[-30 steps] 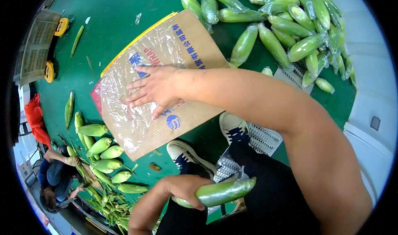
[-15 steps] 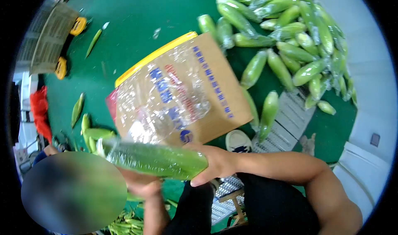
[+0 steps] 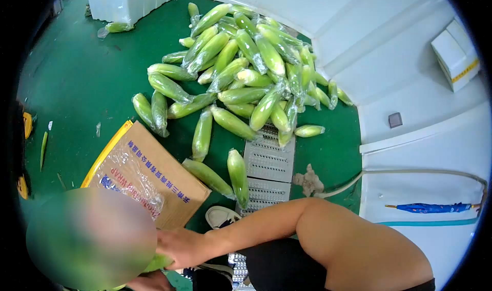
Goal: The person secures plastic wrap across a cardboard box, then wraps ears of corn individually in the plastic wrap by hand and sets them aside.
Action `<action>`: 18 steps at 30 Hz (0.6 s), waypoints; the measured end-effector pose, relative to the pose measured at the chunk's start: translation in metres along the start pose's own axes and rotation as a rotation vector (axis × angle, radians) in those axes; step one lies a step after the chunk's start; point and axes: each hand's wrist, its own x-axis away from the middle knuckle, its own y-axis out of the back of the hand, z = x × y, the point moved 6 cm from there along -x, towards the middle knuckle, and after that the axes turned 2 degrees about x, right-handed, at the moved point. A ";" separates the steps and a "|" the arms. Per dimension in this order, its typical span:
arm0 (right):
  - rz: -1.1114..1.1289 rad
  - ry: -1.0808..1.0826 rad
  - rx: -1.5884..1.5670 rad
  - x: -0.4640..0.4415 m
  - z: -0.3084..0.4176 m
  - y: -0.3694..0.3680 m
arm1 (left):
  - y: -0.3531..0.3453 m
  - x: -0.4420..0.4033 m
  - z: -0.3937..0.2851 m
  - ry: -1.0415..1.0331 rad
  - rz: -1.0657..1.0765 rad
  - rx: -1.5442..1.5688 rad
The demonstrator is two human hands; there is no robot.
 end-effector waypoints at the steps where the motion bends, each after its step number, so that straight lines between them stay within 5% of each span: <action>1: -0.026 -0.079 -0.052 0.000 -0.012 -0.001 | 0.000 0.000 0.004 0.042 -0.077 -0.058; 2: -0.083 -0.138 -0.251 0.010 -0.031 0.006 | 0.009 -0.012 0.015 -0.050 0.171 -0.156; 3: -0.135 -0.192 -0.460 0.020 -0.045 0.016 | 0.015 -0.012 0.018 -0.116 0.202 -0.239; 5: -0.383 -0.440 -0.130 0.042 -0.063 0.094 | 0.009 -0.003 -0.001 -0.350 0.270 -0.312; 7: -0.574 -0.483 0.087 0.053 -0.105 0.187 | 0.147 -0.024 -0.031 -0.619 -0.125 -0.565; 8: -0.679 -0.489 0.165 0.059 -0.134 0.233 | 0.179 -0.031 -0.050 -0.585 -0.436 -0.992; 9: -0.778 -0.491 0.231 0.069 -0.163 0.279 | 0.223 -0.024 -0.050 -0.298 -0.722 -0.776; 11: -0.939 -0.516 0.398 0.092 -0.214 0.377 | 0.400 -0.024 -0.029 -0.403 -0.786 -1.055; 13: -1.046 -0.564 0.530 0.112 -0.252 0.451 | 0.484 0.019 -0.011 -0.162 -1.181 -1.569; 15: -1.108 -0.596 0.597 0.121 -0.270 0.482 | 0.519 0.038 0.012 0.333 -1.028 -1.521; 17: -1.095 -0.556 0.565 0.120 -0.276 0.463 | 0.488 0.040 0.009 0.255 -0.942 -1.651; 18: -1.060 -0.502 0.510 0.116 -0.274 0.439 | 0.448 0.031 -0.007 -0.009 -0.938 -1.744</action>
